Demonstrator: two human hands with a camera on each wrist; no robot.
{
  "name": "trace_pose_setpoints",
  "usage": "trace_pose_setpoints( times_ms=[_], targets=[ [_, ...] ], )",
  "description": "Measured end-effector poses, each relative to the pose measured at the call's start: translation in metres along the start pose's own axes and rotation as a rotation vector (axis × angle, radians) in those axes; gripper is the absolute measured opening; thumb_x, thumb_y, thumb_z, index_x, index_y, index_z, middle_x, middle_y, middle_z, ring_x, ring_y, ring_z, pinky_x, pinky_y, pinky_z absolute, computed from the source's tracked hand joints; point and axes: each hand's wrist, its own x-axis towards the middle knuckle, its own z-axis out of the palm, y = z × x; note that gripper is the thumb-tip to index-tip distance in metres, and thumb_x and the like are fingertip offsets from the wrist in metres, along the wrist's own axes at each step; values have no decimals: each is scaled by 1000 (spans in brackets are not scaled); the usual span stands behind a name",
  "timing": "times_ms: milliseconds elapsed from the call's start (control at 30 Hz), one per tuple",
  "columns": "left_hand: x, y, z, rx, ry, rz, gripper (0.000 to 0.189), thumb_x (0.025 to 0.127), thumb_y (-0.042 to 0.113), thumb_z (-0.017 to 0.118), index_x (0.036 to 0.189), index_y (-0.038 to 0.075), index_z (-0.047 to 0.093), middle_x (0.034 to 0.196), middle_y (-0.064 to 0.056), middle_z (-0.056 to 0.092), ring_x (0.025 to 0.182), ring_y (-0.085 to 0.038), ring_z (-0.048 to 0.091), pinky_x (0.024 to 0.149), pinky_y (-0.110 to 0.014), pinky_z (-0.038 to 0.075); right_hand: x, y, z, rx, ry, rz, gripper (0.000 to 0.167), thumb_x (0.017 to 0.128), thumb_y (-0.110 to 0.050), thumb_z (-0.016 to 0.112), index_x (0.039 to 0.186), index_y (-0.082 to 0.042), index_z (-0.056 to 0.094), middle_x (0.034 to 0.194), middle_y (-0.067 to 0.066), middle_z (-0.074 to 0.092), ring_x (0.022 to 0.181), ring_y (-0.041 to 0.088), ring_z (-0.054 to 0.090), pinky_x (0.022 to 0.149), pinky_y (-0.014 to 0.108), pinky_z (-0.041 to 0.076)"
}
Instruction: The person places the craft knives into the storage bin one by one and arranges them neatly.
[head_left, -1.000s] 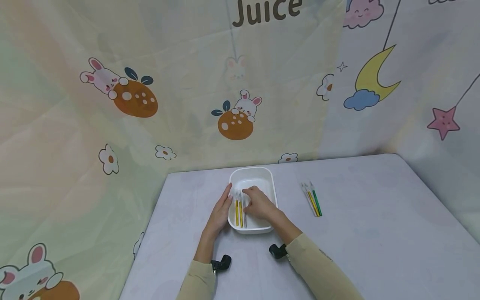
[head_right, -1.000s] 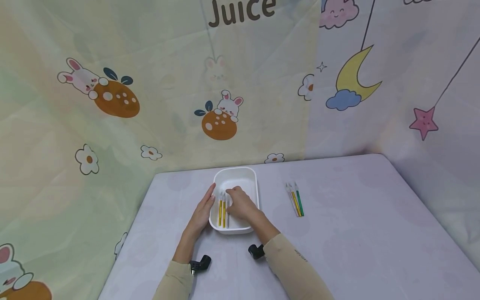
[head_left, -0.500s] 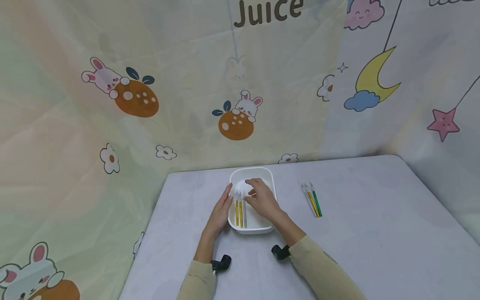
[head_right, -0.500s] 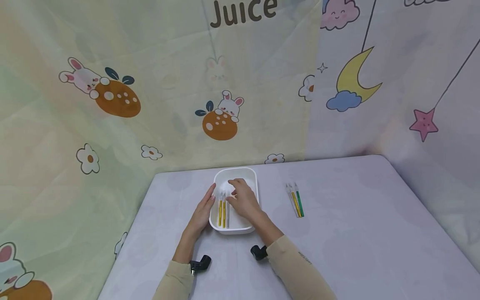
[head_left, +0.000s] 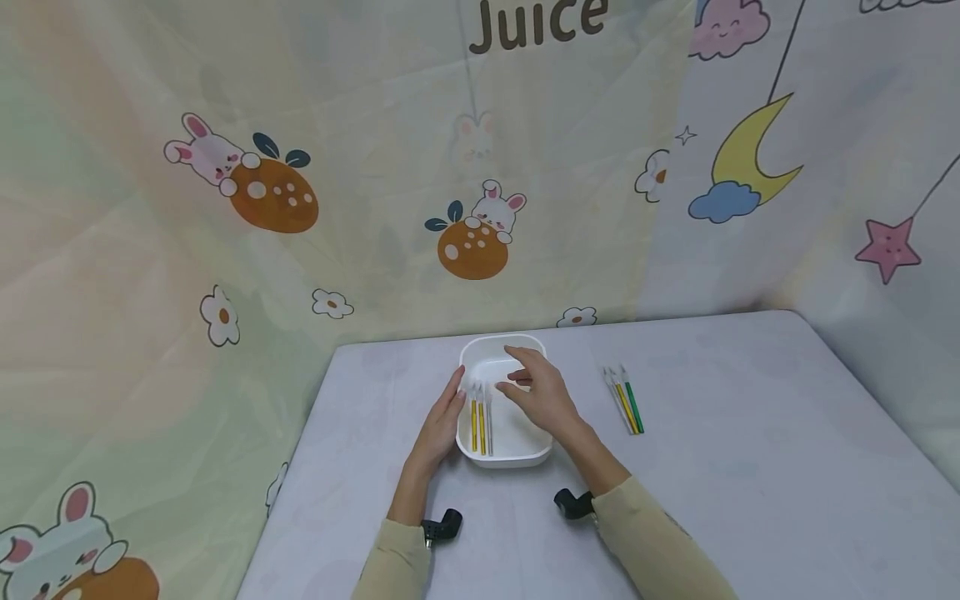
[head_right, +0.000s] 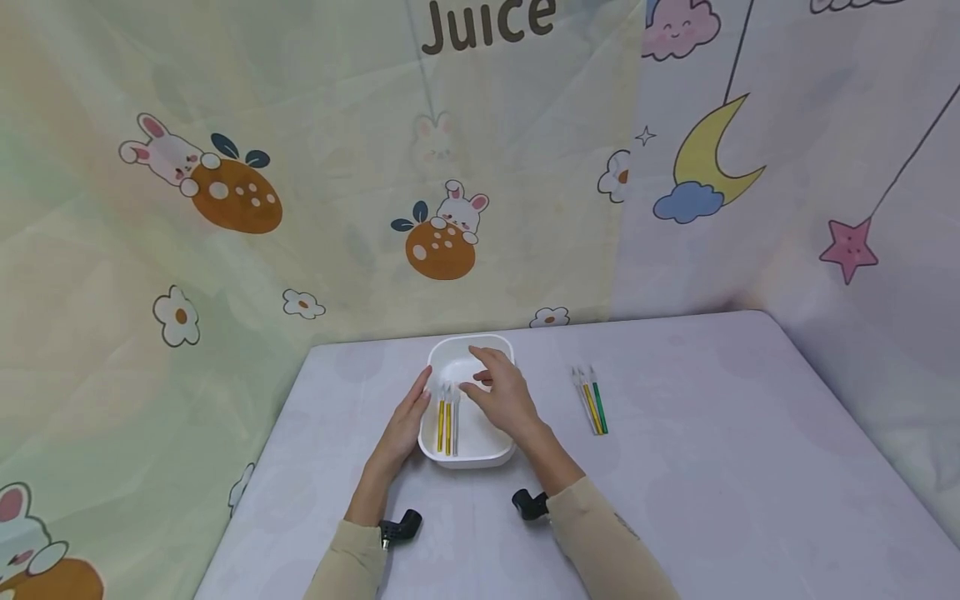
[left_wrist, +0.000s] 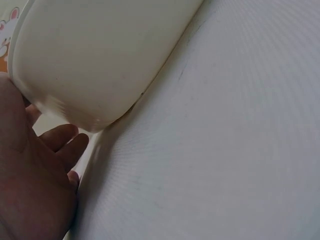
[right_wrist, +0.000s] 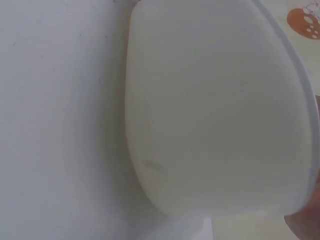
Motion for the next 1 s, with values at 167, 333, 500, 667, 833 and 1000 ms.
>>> trace_pose_setpoints(
  times_ms=[167, 333, 500, 667, 833, 1000],
  targets=[
    [0, 0, 0, 0, 3, 0, 49, 113, 41, 37, 161, 48, 30, 169, 23, 24, 161, -8, 17, 132, -50, 13, -2, 6, -9, 27, 15, -25, 68, 93, -22, 81, 154, -15, 51, 152, 9, 55, 114, 28, 72, 97, 41, 62],
    [0, 1, 1, 0, 6, 8, 50, 112, 43, 37, 162, 46, 29, 169, 23, 23, 161, -9, 16, 132, -50, 13, -2, 12, -16, 37, 41, -43, 67, 93, -21, 81, 153, -16, 52, 152, 10, 54, 117, 30, 70, 97, 44, 62],
    [0, -1, 1, -2, 3, 8, 50, 112, 43, 37, 162, 46, 28, 169, 25, 22, 161, -7, 15, 133, -48, 12, -4, 17, -25, 34, 85, -50, 65, 93, -20, 81, 152, -18, 53, 153, 9, 53, 118, 29, 70, 97, 42, 62],
    [0, -1, 2, 3, 3, 9, 51, 113, 41, 36, 162, 44, 28, 169, 23, 22, 161, -8, 15, 133, -48, 12, -7, 22, -34, 52, 112, -34, 65, 94, -19, 79, 153, -17, 52, 154, 10, 52, 121, 33, 68, 98, 46, 61],
    [0, 0, 2, 0, 2, 11, 51, 112, 43, 36, 162, 44, 28, 170, 21, 22, 161, -8, 14, 133, -48, 12, -10, 28, -41, 59, 146, -21, 65, 94, -18, 80, 153, -16, 52, 154, 10, 52, 120, 33, 68, 98, 46, 61],
    [0, 0, 3, -7, 1, 10, 51, 112, 46, 37, 162, 45, 28, 169, 24, 22, 160, -6, 14, 133, -47, 12, -10, 37, -44, 60, 172, -25, 64, 95, -18, 79, 153, -16, 52, 154, 11, 52, 119, 32, 68, 98, 46, 61]
  ],
)
